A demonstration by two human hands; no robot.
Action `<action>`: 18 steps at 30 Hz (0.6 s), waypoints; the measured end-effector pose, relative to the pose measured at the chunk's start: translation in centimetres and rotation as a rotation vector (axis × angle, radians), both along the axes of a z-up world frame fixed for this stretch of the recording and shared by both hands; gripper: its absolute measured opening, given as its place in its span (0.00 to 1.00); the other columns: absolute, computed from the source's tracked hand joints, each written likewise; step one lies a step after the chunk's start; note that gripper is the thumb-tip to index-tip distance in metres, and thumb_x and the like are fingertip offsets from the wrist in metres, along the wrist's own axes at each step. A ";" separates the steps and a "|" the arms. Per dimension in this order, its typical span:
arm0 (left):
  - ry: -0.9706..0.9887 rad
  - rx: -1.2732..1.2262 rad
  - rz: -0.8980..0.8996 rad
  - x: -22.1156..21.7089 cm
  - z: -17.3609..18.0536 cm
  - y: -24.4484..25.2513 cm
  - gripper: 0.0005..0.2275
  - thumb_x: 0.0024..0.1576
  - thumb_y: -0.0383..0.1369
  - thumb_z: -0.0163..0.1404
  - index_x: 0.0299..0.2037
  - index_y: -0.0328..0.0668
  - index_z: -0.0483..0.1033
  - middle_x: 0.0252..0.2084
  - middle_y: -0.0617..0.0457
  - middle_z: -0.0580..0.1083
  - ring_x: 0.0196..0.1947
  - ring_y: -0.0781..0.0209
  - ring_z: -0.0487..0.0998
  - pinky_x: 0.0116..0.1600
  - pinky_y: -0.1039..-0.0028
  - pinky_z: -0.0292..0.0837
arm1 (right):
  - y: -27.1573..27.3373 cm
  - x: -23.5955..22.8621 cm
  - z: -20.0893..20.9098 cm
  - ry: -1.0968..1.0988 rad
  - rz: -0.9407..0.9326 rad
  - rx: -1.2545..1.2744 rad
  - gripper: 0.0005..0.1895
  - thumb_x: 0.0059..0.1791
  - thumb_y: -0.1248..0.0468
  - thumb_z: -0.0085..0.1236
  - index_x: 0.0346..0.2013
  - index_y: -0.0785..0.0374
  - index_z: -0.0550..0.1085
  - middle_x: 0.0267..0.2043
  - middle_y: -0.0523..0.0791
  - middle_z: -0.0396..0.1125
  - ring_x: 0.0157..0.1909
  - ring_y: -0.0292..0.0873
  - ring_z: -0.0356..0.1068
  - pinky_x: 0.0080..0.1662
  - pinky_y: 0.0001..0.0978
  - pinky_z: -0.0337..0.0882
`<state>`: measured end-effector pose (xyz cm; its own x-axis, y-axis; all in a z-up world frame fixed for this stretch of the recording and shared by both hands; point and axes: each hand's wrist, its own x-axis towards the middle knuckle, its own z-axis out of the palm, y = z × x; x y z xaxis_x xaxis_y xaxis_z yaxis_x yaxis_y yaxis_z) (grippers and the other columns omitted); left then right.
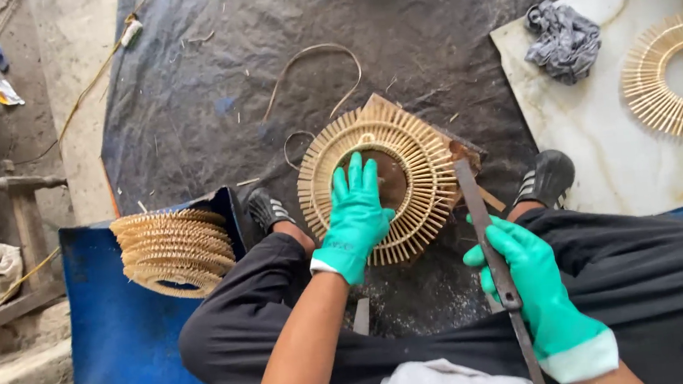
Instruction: Assembling or shaping a circular bamboo/wooden craft item using hands and a metal tool.
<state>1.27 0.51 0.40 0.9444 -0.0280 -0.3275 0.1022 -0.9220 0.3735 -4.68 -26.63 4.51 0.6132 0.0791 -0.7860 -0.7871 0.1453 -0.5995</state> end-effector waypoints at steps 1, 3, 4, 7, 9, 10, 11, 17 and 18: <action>0.031 0.018 -0.022 0.1 0.3 -0.1 0.46 0.46 0.39 0.66 0.73 0.43 0.50 0.78 0.40 0.43 0.74 0.25 0.43 0.72 0.41 0.47 | -0.2 -0.3 0.0 -0.012 -0.013 0.027 0.21 0.53 0.59 0.47 0.60 0.62 0.73 0.28 0.50 0.74 0.16 0.40 0.65 0.19 0.30 0.64; 0.052 0.034 -0.048 0.4 1.3 -0.3 0.46 0.46 0.39 0.66 0.74 0.45 0.51 0.78 0.40 0.42 0.74 0.26 0.44 0.72 0.44 0.48 | -0.6 0.0 0.5 -0.034 -0.030 0.052 0.22 0.54 0.59 0.47 0.60 0.63 0.73 0.28 0.50 0.74 0.16 0.40 0.65 0.19 0.30 0.65; 0.045 0.019 -0.057 0.6 2.0 -0.3 0.46 0.44 0.38 0.67 0.73 0.44 0.53 0.76 0.39 0.45 0.73 0.26 0.46 0.72 0.45 0.48 | -0.8 0.5 0.9 -0.017 -0.043 0.015 0.22 0.54 0.58 0.48 0.60 0.63 0.73 0.28 0.50 0.74 0.16 0.40 0.65 0.19 0.30 0.64; -0.178 -0.134 0.013 -0.8 -1.4 2.3 0.38 0.49 0.36 0.65 0.70 0.45 0.60 0.73 0.37 0.57 0.71 0.31 0.56 0.72 0.48 0.56 | -1.4 3.0 2.3 -0.059 -0.091 -0.073 0.23 0.54 0.58 0.49 0.62 0.62 0.71 0.30 0.50 0.74 0.17 0.39 0.65 0.19 0.30 0.63; -0.398 -0.270 0.081 -1.9 -4.0 5.0 0.29 0.56 0.34 0.62 0.68 0.46 0.66 0.72 0.37 0.66 0.71 0.36 0.65 0.73 0.50 0.63 | -1.9 5.7 1.8 -0.124 -0.141 -0.125 0.23 0.55 0.59 0.49 0.64 0.62 0.68 0.32 0.51 0.73 0.18 0.39 0.66 0.19 0.31 0.62; -0.550 -0.195 0.122 -2.0 -4.6 6.6 0.27 0.54 0.33 0.62 0.65 0.44 0.67 0.65 0.37 0.69 0.65 0.36 0.69 0.68 0.50 0.67 | -2.2 7.4 0.9 -0.195 -0.055 -0.175 0.24 0.54 0.60 0.49 0.65 0.62 0.68 0.35 0.51 0.74 0.20 0.40 0.67 0.21 0.31 0.64; -0.689 -0.125 0.172 -3.1 -5.3 7.7 0.26 0.53 0.32 0.62 0.61 0.41 0.68 0.58 0.37 0.73 0.59 0.37 0.73 0.62 0.50 0.70 | -2.9 8.6 0.0 -0.254 0.041 -0.232 0.26 0.53 0.62 0.50 0.67 0.62 0.67 0.38 0.51 0.75 0.22 0.41 0.69 0.22 0.31 0.66; 0.048 -1.197 0.910 -4.8 -3.0 6.2 0.17 0.61 0.24 0.48 0.61 0.39 0.66 0.49 0.50 0.76 0.39 0.64 0.80 0.41 0.75 0.81 | 0.0 11.7 -10.8 -0.454 0.584 -0.833 0.34 0.52 0.62 0.57 0.72 0.60 0.58 0.47 0.51 0.70 0.36 0.45 0.71 0.36 0.38 0.70; 0.044 -1.206 0.927 -4.6 -3.4 6.1 0.17 0.61 0.24 0.48 0.61 0.39 0.66 0.49 0.50 0.76 0.39 0.64 0.80 0.41 0.75 0.81 | -0.7 12.0 -13.8 -0.457 0.603 -0.838 0.34 0.52 0.62 0.57 0.72 0.60 0.58 0.47 0.51 0.70 0.36 0.45 0.71 0.36 0.38 0.70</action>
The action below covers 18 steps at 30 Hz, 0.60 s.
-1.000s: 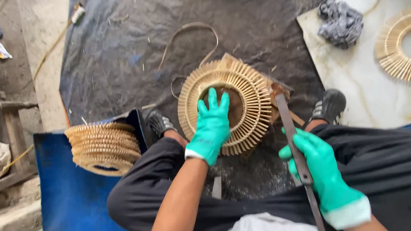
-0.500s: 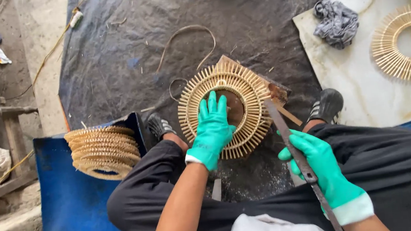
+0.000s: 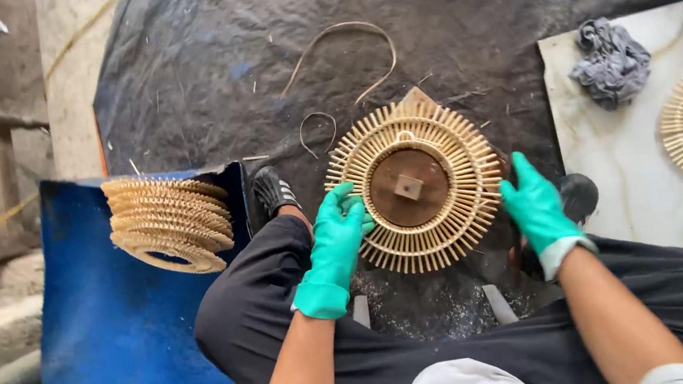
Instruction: Assembling or shaping a circular bamboo/wooden craft item using hands and a metal tool.
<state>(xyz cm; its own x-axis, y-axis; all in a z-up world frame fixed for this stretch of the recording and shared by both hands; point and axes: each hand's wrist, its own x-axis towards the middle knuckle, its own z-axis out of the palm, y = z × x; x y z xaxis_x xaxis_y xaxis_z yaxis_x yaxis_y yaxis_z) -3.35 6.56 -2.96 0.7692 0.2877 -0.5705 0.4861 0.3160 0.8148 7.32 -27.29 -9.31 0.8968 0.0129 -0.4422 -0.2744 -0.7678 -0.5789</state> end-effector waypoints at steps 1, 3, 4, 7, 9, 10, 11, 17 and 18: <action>0.011 -0.021 0.039 0.0 -0.4 -0.2 0.17 0.61 0.24 0.47 0.62 0.39 0.66 0.48 0.50 0.75 0.38 0.63 0.79 0.42 0.73 0.82 | -0.7 -0.3 -3.1 -0.186 0.121 -0.055 0.36 0.51 0.61 0.61 0.72 0.63 0.59 0.49 0.57 0.71 0.41 0.51 0.71 0.42 0.42 0.71; 0.031 -0.050 0.080 -0.3 -0.8 -0.3 0.18 0.62 0.24 0.47 0.63 0.39 0.65 0.48 0.50 0.73 0.37 0.61 0.78 0.42 0.72 0.82 | -1.5 -0.1 -5.1 -0.362 0.248 -0.113 0.39 0.51 0.60 0.65 0.73 0.67 0.60 0.50 0.62 0.71 0.47 0.58 0.72 0.47 0.46 0.72; 0.013 -0.059 0.073 -0.5 -0.9 -0.3 0.18 0.61 0.25 0.47 0.63 0.38 0.66 0.51 0.50 0.74 0.39 0.61 0.79 0.44 0.72 0.82 | -1.4 0.3 -3.9 -0.143 0.105 0.094 0.37 0.50 0.59 0.62 0.73 0.60 0.63 0.47 0.59 0.73 0.46 0.57 0.73 0.47 0.42 0.72; 0.050 0.075 -0.011 0.3 2.5 -1.0 0.19 0.60 0.27 0.50 0.63 0.36 0.67 0.54 0.48 0.75 0.44 0.60 0.80 0.46 0.69 0.82 | 0.1 3.5 3.4 -0.074 0.064 0.117 0.24 0.53 0.57 0.56 0.63 0.56 0.70 0.46 0.54 0.74 0.46 0.56 0.75 0.48 0.40 0.72; 0.107 0.223 -0.081 0.6 4.5 -1.8 0.20 0.60 0.29 0.52 0.63 0.36 0.68 0.54 0.45 0.76 0.47 0.59 0.80 0.46 0.66 0.82 | 3.2 5.6 9.9 -0.220 0.176 -0.061 0.16 0.57 0.55 0.53 0.54 0.60 0.76 0.47 0.53 0.74 0.46 0.54 0.74 0.48 0.42 0.72; 0.218 0.382 -0.246 0.5 4.8 -2.4 0.25 0.59 0.32 0.52 0.67 0.39 0.63 0.52 0.43 0.77 0.49 0.54 0.81 0.52 0.64 0.78 | 5.4 6.2 13.4 -0.167 0.265 -0.073 0.16 0.56 0.53 0.53 0.49 0.60 0.78 0.44 0.52 0.74 0.44 0.54 0.75 0.47 0.43 0.72; 0.322 0.541 -0.417 0.6 4.9 -2.9 0.29 0.59 0.34 0.52 0.72 0.43 0.57 0.50 0.41 0.79 0.51 0.49 0.81 0.57 0.61 0.74 | 7.6 6.9 16.9 -0.118 0.346 -0.088 0.17 0.56 0.50 0.53 0.43 0.60 0.79 0.41 0.52 0.74 0.43 0.54 0.75 0.45 0.44 0.72; 0.177 0.696 -0.303 1.6 1.0 -4.5 0.33 0.57 0.34 0.55 0.71 0.37 0.53 0.68 0.32 0.64 0.64 0.34 0.67 0.63 0.54 0.67 | 14.9 7.2 11.5 -0.298 0.736 -0.457 0.31 0.48 0.34 0.54 0.24 0.59 0.79 0.31 0.53 0.73 0.33 0.57 0.74 0.33 0.51 0.73; 0.179 0.701 -0.298 1.7 0.1 -4.5 0.33 0.57 0.34 0.55 0.71 0.37 0.53 0.68 0.32 0.64 0.64 0.34 0.67 0.63 0.54 0.67 | 15.2 7.5 11.3 -0.301 0.739 -0.452 0.31 0.48 0.34 0.54 0.24 0.59 0.79 0.31 0.53 0.73 0.33 0.57 0.74 0.33 0.51 0.73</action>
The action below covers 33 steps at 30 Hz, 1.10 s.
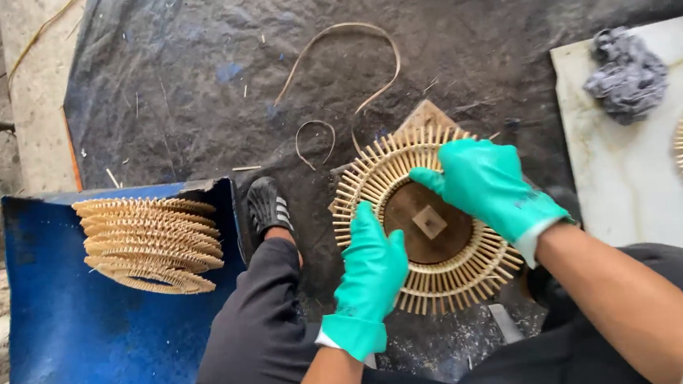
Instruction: Assembling or shaping a circular bamboo/wooden craft item using hands and a metal tool.
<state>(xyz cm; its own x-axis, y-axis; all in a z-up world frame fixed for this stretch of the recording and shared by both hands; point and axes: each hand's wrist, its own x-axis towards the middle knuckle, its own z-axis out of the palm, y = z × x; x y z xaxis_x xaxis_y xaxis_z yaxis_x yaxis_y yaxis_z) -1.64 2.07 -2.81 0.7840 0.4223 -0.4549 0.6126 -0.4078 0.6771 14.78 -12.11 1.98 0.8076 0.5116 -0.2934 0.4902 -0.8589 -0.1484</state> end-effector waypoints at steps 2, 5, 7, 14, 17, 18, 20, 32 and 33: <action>-0.109 0.126 -0.094 -1.4 -1.2 -0.6 0.35 0.56 0.34 0.57 0.70 0.30 0.51 0.66 0.24 0.62 0.62 0.27 0.67 0.61 0.50 0.67 | 0.0 -0.8 -0.5 -0.065 -0.033 0.127 0.27 0.47 0.37 0.56 0.23 0.58 0.78 0.25 0.53 0.72 0.26 0.59 0.72 0.27 0.55 0.69; -0.067 0.183 -0.185 -0.6 0.6 -0.9 0.34 0.59 0.32 0.56 0.70 0.25 0.50 0.64 0.21 0.62 0.62 0.23 0.66 0.61 0.47 0.66 | -0.1 -1.5 -1.4 -0.149 0.033 0.106 0.29 0.49 0.38 0.56 0.19 0.59 0.77 0.22 0.51 0.71 0.24 0.57 0.71 0.26 0.52 0.66; -0.021 0.129 -0.179 -0.3 1.3 -0.9 0.33 0.59 0.32 0.53 0.70 0.25 0.50 0.64 0.24 0.63 0.61 0.26 0.69 0.60 0.49 0.69 | -0.1 -1.7 -1.6 -0.159 0.053 0.116 0.29 0.49 0.38 0.57 0.18 0.59 0.77 0.22 0.51 0.70 0.23 0.56 0.70 0.24 0.51 0.65; -0.255 0.336 -0.300 -2.0 -1.8 0.3 0.30 0.61 0.35 0.51 0.68 0.20 0.54 0.61 0.21 0.66 0.59 0.24 0.70 0.57 0.48 0.70 | -0.2 -1.7 -2.0 -0.206 0.052 0.286 0.26 0.49 0.41 0.59 0.19 0.59 0.76 0.23 0.50 0.69 0.25 0.55 0.70 0.28 0.51 0.66; 0.153 0.066 -0.316 0.1 6.0 3.2 0.21 0.62 0.37 0.49 0.63 0.36 0.65 0.54 0.32 0.74 0.55 0.34 0.75 0.56 0.51 0.71 | -1.0 0.9 0.2 0.161 -0.079 0.309 0.26 0.50 0.41 0.60 0.23 0.61 0.78 0.27 0.54 0.70 0.31 0.59 0.69 0.35 0.50 0.70; 0.148 0.069 -0.332 0.7 6.5 4.5 0.21 0.62 0.37 0.49 0.63 0.36 0.65 0.54 0.32 0.74 0.55 0.34 0.75 0.56 0.51 0.71 | -1.8 1.9 2.0 0.154 -0.094 0.312 0.26 0.50 0.41 0.60 0.23 0.61 0.78 0.27 0.54 0.70 0.31 0.59 0.69 0.35 0.50 0.70; 0.199 0.039 -0.324 0.2 7.5 6.2 0.15 0.61 0.35 0.49 0.57 0.41 0.73 0.49 0.40 0.79 0.52 0.42 0.79 0.55 0.56 0.74 | -4.2 2.5 5.4 0.287 -0.181 0.682 0.17 0.53 0.53 0.59 0.42 0.65 0.79 0.37 0.51 0.74 0.36 0.49 0.73 0.41 0.43 0.74; -0.322 -0.036 -0.242 1.9 4.6 5.5 0.17 0.59 0.25 0.51 0.60 0.36 0.71 0.55 0.41 0.76 0.53 0.48 0.79 0.54 0.62 0.75 | -4.7 2.8 10.1 0.575 -0.495 0.034 0.29 0.56 0.41 0.44 0.41 0.65 0.79 0.29 0.51 0.76 0.31 0.47 0.75 0.37 0.40 0.73; -0.322 -0.035 -0.239 2.0 5.0 5.7 0.17 0.59 0.25 0.51 0.60 0.36 0.71 0.55 0.41 0.76 0.53 0.48 0.79 0.54 0.62 0.75 | -4.7 2.9 10.8 0.574 -0.492 0.033 0.29 0.56 0.41 0.44 0.41 0.65 0.79 0.29 0.51 0.76 0.31 0.47 0.75 0.37 0.40 0.73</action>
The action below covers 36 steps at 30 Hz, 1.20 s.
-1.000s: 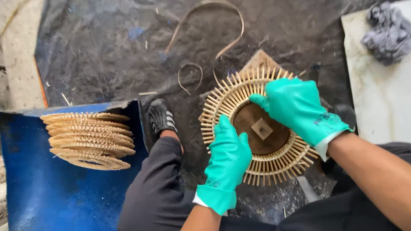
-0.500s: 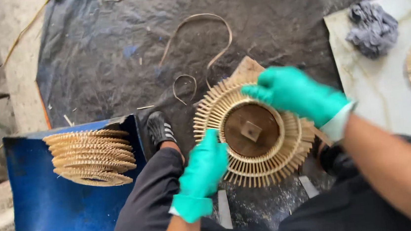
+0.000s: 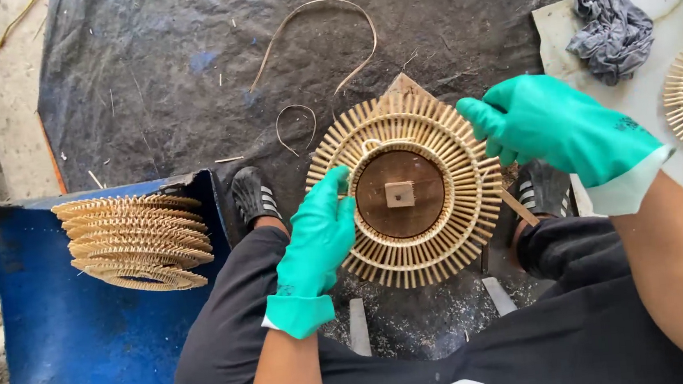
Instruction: Assembling or shaping a circular bamboo/wooden craft item using hands and a metal tool.
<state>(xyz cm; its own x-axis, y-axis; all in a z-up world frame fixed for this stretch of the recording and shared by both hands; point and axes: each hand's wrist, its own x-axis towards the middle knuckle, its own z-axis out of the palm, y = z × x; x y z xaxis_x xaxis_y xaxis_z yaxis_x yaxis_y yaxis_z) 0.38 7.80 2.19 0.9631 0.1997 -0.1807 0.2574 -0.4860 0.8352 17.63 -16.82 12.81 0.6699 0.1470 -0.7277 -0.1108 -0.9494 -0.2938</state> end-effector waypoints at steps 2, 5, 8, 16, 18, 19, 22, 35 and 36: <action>0.171 0.015 -0.038 0.2 0.8 0.6 0.16 0.59 0.26 0.51 0.59 0.39 0.72 0.52 0.42 0.78 0.51 0.50 0.81 0.53 0.63 0.76 | 0.2 0.1 1.4 0.048 -0.141 0.063 0.30 0.56 0.40 0.47 0.41 0.64 0.79 0.30 0.51 0.75 0.31 0.48 0.72 0.36 0.44 0.73; 0.247 -0.003 -0.007 -0.3 0.2 1.5 0.14 0.60 0.28 0.51 0.56 0.40 0.75 0.49 0.44 0.80 0.49 0.52 0.83 0.52 0.64 0.78 | -2.2 0.7 -1.2 0.037 -0.203 0.148 0.31 0.55 0.42 0.45 0.39 0.69 0.79 0.30 0.51 0.76 0.31 0.47 0.75 0.37 0.41 0.76; 0.193 -0.038 0.109 -0.1 0.1 1.1 0.13 0.61 0.29 0.51 0.56 0.40 0.75 0.49 0.46 0.81 0.48 0.57 0.84 0.51 0.67 0.79 | -2.9 0.3 -1.7 0.048 -0.156 0.104 0.31 0.55 0.43 0.45 0.38 0.70 0.79 0.29 0.53 0.76 0.30 0.48 0.75 0.37 0.41 0.76; 0.188 -0.150 0.198 0.4 0.3 1.0 0.15 0.61 0.28 0.51 0.59 0.41 0.74 0.47 0.49 0.80 0.43 0.60 0.81 0.48 0.69 0.78 | -1.7 -0.5 -2.0 0.148 -0.034 0.022 0.32 0.57 0.43 0.46 0.34 0.71 0.79 0.29 0.52 0.78 0.28 0.49 0.75 0.36 0.42 0.77; 0.256 -0.134 0.218 0.1 -0.3 1.3 0.15 0.61 0.28 0.51 0.59 0.42 0.74 0.46 0.49 0.80 0.41 0.60 0.81 0.46 0.68 0.78 | -1.7 -0.6 -2.5 0.162 -0.034 0.036 0.32 0.57 0.43 0.46 0.34 0.71 0.79 0.28 0.52 0.77 0.28 0.48 0.75 0.35 0.41 0.77; 0.191 -0.099 0.192 -0.3 -1.2 1.5 0.15 0.61 0.28 0.51 0.58 0.41 0.74 0.47 0.48 0.80 0.42 0.59 0.81 0.46 0.68 0.78 | -1.8 -0.7 -2.9 0.181 -0.047 0.055 0.31 0.57 0.43 0.46 0.34 0.70 0.79 0.27 0.52 0.76 0.28 0.49 0.75 0.35 0.42 0.77; 0.030 0.013 0.117 -0.9 -2.0 1.6 0.14 0.61 0.28 0.53 0.57 0.40 0.75 0.49 0.47 0.78 0.44 0.56 0.82 0.47 0.66 0.79 | 0.2 -1.9 -1.7 0.264 -0.010 0.016 0.30 0.56 0.42 0.46 0.34 0.68 0.78 0.26 0.51 0.74 0.28 0.48 0.73 0.33 0.43 0.77; -0.314 0.563 -0.250 -5.5 0.6 -4.3 0.23 0.46 0.43 0.65 0.43 0.34 0.75 0.50 0.42 0.70 0.63 0.27 0.63 0.61 0.45 0.68 | 2.0 -5.7 -7.0 0.227 0.175 -0.034 0.27 0.58 0.46 0.40 0.37 0.63 0.79 0.24 0.46 0.76 0.26 0.45 0.78 0.36 0.41 0.78; -0.312 0.563 -0.250 -5.7 0.1 -4.3 0.23 0.46 0.43 0.65 0.43 0.34 0.75 0.50 0.42 0.70 0.63 0.27 0.63 0.61 0.45 0.68 | 2.1 -5.7 -6.6 0.228 0.175 -0.033 0.27 0.58 0.46 0.40 0.37 0.63 0.79 0.24 0.46 0.76 0.26 0.45 0.78 0.36 0.41 0.78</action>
<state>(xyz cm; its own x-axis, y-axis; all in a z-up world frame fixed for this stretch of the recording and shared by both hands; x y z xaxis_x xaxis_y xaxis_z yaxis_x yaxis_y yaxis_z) -5.30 3.49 2.31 0.9825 -0.0530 0.1785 -0.1301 -0.8811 0.4547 11.92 -14.68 6.21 0.4548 0.2203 -0.8629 -0.0037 -0.9685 -0.2491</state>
